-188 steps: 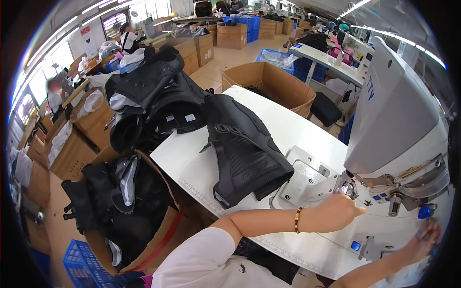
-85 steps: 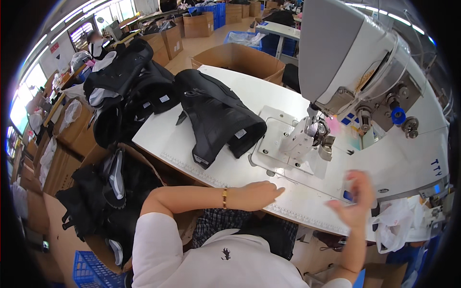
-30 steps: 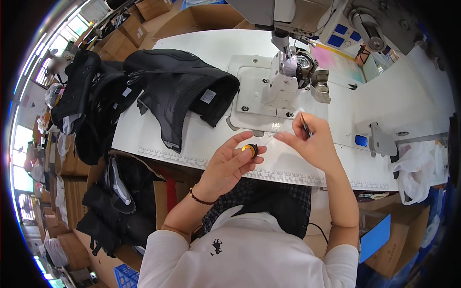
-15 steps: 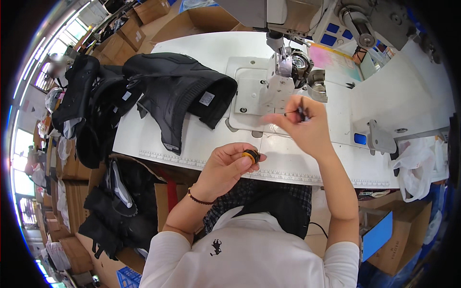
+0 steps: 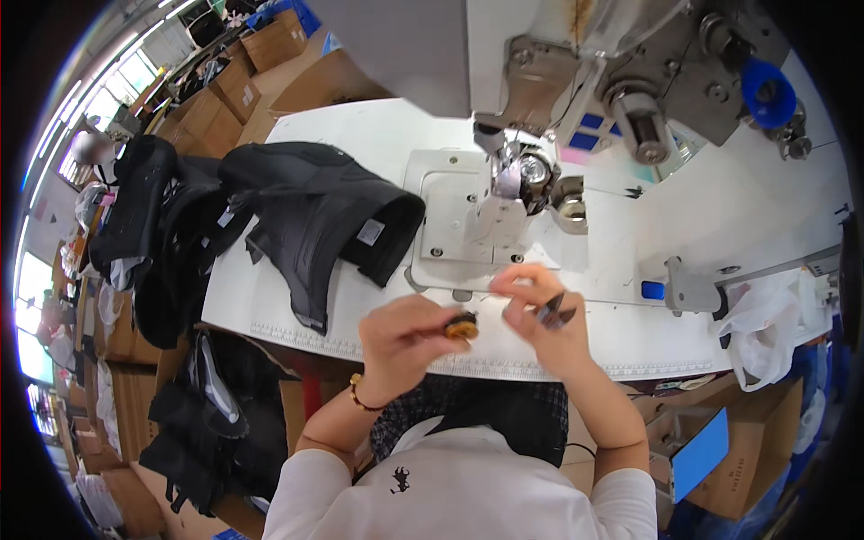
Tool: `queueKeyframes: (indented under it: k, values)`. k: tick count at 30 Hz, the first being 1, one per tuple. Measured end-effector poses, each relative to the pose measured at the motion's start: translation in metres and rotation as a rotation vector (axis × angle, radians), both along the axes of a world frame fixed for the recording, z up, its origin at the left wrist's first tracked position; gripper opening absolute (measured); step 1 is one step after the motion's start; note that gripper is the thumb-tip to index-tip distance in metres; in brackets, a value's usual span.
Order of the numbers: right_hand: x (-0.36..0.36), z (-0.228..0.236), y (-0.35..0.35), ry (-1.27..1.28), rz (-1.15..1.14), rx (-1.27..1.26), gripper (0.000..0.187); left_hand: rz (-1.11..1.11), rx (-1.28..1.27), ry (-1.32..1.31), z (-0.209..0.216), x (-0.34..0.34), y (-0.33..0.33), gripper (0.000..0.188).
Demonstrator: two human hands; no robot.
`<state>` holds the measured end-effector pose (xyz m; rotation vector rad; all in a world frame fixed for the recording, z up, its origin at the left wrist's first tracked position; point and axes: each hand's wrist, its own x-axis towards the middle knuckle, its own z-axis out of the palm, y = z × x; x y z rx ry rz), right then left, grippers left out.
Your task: Stitching leather boot uppers using an industrial sewing machine and trimming excess threads.
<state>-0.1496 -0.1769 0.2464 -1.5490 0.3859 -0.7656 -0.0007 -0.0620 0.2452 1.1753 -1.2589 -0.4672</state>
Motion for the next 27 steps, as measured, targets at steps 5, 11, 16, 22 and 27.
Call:
queueKeyframes:
  k: [5,11,16,22,27]
  values:
    - [0.0,0.008,-0.007,-0.192,0.131,0.04,0.022,-0.019,-0.128,-0.168,0.013,-0.011,-0.026,0.037]
    - [0.005,0.033,-0.076,-0.05,-0.503,-0.881,0.024,-0.297,0.352,0.548,-0.011,-0.04,-0.064,0.017]
    - [0.011,0.04,-0.109,0.106,-0.267,-1.177,0.031,-0.445,0.571,0.696,-0.011,-0.034,-0.078,0.015]
    - [0.008,0.051,-0.107,0.384,-0.091,-1.336,0.025,-0.449,0.547,0.687,-0.006,-0.017,-0.067,0.013]
    - [-0.004,0.055,-0.119,0.557,0.056,-1.258,0.034,-0.521,0.424,0.652,0.012,-0.001,-0.048,0.009]
